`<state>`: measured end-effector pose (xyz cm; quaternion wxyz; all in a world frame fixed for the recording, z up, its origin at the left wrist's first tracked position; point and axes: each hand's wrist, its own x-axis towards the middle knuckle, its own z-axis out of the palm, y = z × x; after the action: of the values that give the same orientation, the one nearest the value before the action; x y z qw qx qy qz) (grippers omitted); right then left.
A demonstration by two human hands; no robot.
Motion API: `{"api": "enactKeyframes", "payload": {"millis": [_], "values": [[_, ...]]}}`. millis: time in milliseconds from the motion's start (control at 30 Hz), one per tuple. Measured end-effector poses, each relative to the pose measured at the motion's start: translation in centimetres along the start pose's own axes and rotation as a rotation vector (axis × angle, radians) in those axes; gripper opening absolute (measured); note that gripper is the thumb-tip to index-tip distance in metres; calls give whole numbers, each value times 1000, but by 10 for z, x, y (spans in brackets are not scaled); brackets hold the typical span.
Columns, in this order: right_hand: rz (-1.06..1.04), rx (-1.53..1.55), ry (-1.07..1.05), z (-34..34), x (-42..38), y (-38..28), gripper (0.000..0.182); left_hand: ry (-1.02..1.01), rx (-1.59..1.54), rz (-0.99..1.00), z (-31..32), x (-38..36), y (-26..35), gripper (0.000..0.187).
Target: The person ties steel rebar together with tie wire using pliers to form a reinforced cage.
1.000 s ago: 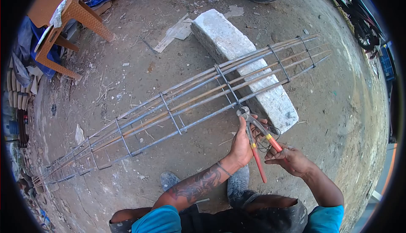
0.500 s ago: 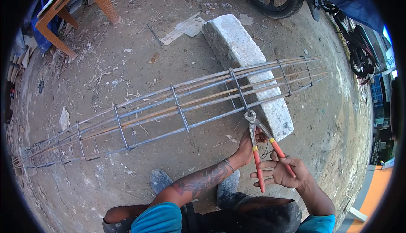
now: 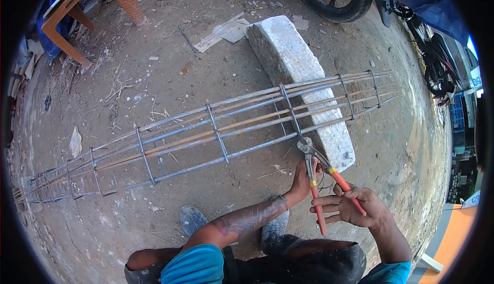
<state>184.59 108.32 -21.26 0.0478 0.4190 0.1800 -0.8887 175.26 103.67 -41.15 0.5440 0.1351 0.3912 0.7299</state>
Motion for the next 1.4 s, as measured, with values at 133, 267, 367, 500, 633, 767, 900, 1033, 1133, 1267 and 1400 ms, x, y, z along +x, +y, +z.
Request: {"api": "enactKeyframes", "payload": {"millis": [133, 267, 367, 500, 633, 767, 900, 1033, 1133, 1267, 1400], "values": [[17, -92, 33, 7, 1, 3, 36, -21, -47, 10, 12, 13, -3, 29], [75, -259, 157, 32, -9, 8, 30, 28, -53, 0, 25, 12, 13, 32], [32, -408, 172, 39, -16, -3, 28, 73, -6, 16, 23, 9, 11, 30], [-4, -183, 82, 35, -8, -12, 16, 64, 226, 19, 23, -1, 15, 26], [-40, 57, -92, 17, 4, 11, 17, 169, 110, 165, 36, 20, -27, 19], [-45, 80, -128, 8, 8, 20, 23, 164, -60, 189, 45, 19, -2, 24], [-61, 68, -146, -1, 10, 24, 26, 202, -41, 95, 50, 20, 2, 26], [-53, 68, -178, -8, 14, 15, 27, 223, -202, 142, 55, 21, 1, 26], [-65, 90, -192, -13, 15, 12, 28, 223, -133, 230, 53, 19, -12, 24], [-66, 27, -156, -29, 8, -4, 27, 152, -70, 121, 43, 18, -21, 16], [-40, -82, -70, -27, 3, -29, 25, 124, 457, 431, 32, 18, -22, 13]]}}
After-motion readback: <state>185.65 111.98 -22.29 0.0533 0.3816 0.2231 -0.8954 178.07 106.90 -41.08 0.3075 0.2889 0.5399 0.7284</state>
